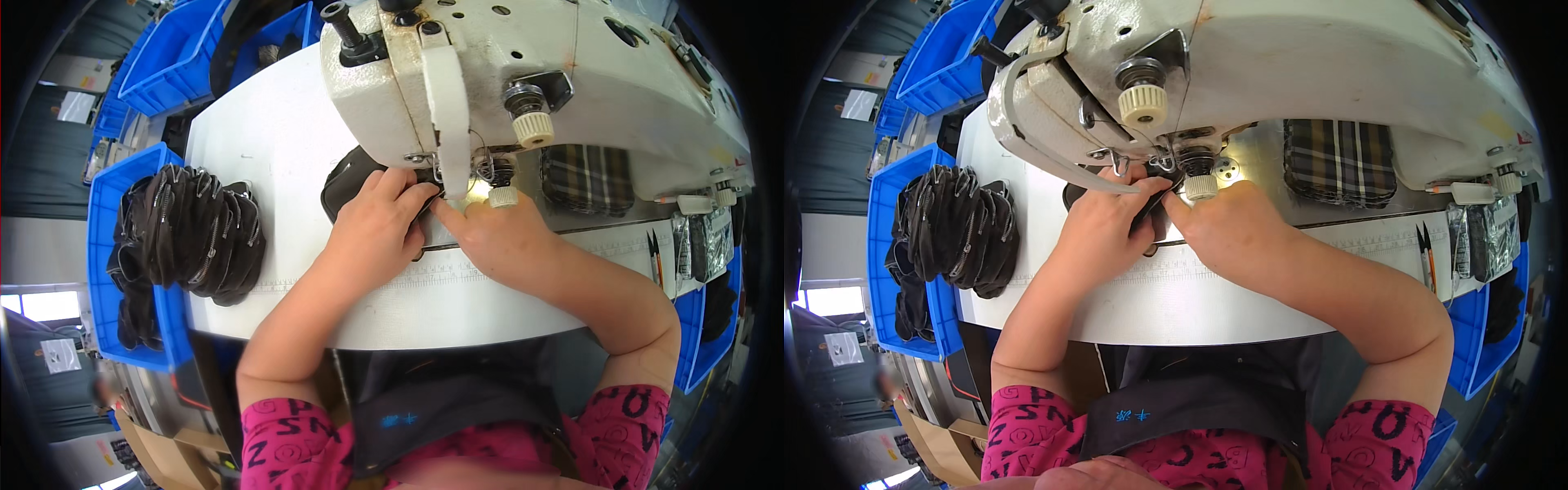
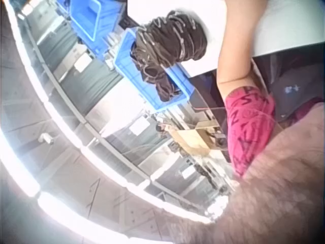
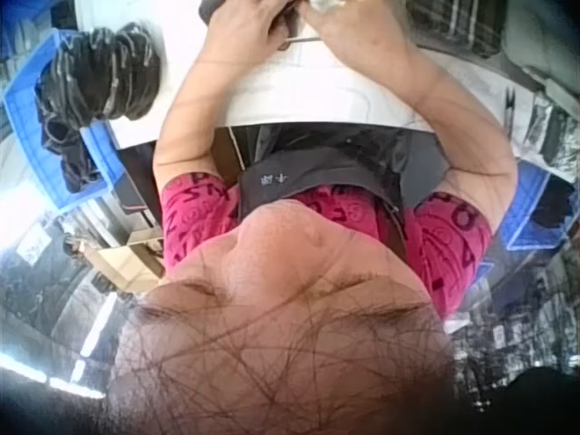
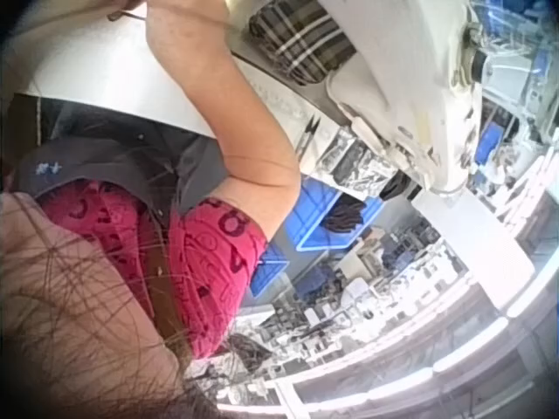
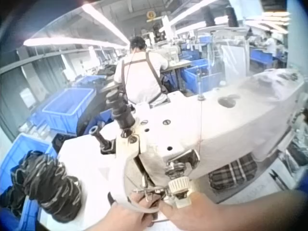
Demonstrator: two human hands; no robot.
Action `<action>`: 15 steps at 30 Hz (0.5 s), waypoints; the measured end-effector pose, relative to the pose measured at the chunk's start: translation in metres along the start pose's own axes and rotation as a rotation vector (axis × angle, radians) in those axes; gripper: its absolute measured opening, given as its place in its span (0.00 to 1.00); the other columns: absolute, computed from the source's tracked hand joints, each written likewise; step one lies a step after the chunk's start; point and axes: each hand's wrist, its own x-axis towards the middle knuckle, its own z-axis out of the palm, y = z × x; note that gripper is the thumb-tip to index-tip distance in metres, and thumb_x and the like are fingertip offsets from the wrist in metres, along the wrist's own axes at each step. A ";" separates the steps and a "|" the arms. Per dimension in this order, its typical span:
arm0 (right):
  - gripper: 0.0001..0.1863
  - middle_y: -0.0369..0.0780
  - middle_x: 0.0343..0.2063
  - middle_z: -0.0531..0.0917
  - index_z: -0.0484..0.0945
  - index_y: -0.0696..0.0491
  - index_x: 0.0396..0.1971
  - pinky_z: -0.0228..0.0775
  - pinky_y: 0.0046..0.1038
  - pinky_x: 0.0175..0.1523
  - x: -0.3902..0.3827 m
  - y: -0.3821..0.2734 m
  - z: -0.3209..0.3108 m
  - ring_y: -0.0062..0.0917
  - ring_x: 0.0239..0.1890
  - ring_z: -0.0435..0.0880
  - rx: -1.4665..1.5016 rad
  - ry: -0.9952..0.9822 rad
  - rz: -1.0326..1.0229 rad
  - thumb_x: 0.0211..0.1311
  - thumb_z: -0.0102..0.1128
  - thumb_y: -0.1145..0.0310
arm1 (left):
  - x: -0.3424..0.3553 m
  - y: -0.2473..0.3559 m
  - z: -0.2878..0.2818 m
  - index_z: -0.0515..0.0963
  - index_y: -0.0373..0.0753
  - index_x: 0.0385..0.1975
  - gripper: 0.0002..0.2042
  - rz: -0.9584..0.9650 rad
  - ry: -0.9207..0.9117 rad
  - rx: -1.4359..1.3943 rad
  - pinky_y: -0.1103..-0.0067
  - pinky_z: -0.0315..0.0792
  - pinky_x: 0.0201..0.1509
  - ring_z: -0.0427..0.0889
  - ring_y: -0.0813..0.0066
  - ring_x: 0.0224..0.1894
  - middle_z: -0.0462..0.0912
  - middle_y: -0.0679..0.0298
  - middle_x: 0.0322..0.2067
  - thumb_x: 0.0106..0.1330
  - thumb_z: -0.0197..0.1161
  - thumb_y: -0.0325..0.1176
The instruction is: Using an industrial sewing machine to stitch a leather bag or pouch.
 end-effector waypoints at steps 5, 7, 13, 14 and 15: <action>0.22 0.35 0.16 0.84 0.80 0.57 0.50 0.72 0.30 0.24 0.003 0.000 0.004 0.27 0.19 0.85 0.069 0.011 -0.033 0.53 0.64 0.70 | 0.002 -0.005 0.004 0.85 0.37 0.44 0.18 0.123 0.007 0.102 0.72 0.80 0.46 0.80 0.62 0.46 0.79 0.62 0.41 0.50 0.70 0.23; 0.22 0.35 0.16 0.83 0.80 0.57 0.50 0.72 0.30 0.24 0.003 0.001 0.005 0.27 0.18 0.85 0.077 0.031 -0.040 0.53 0.64 0.70 | 0.003 -0.004 0.004 0.85 0.36 0.44 0.18 0.184 0.040 0.130 0.73 0.79 0.46 0.79 0.63 0.45 0.78 0.63 0.39 0.50 0.70 0.24; 0.24 0.35 0.15 0.83 0.80 0.59 0.53 0.72 0.30 0.24 0.002 0.001 0.003 0.28 0.18 0.84 0.100 0.053 -0.046 0.52 0.64 0.70 | 0.003 -0.004 0.006 0.86 0.39 0.50 0.23 0.153 0.020 0.107 0.69 0.76 0.46 0.80 0.58 0.41 0.79 0.62 0.37 0.50 0.69 0.23; 0.25 0.35 0.15 0.83 0.80 0.60 0.53 0.72 0.31 0.24 0.002 0.001 0.001 0.28 0.18 0.84 0.096 0.040 -0.042 0.52 0.64 0.70 | 0.003 -0.004 0.005 0.86 0.39 0.50 0.23 0.153 0.018 0.107 0.69 0.76 0.46 0.80 0.58 0.41 0.79 0.62 0.37 0.50 0.69 0.23; 0.25 0.35 0.15 0.83 0.80 0.60 0.53 0.72 0.31 0.24 0.002 0.001 0.001 0.28 0.18 0.84 0.097 0.040 -0.041 0.52 0.64 0.70 | 0.004 -0.004 0.004 0.86 0.39 0.50 0.23 0.165 0.017 0.120 0.68 0.76 0.46 0.80 0.58 0.41 0.79 0.62 0.39 0.50 0.69 0.23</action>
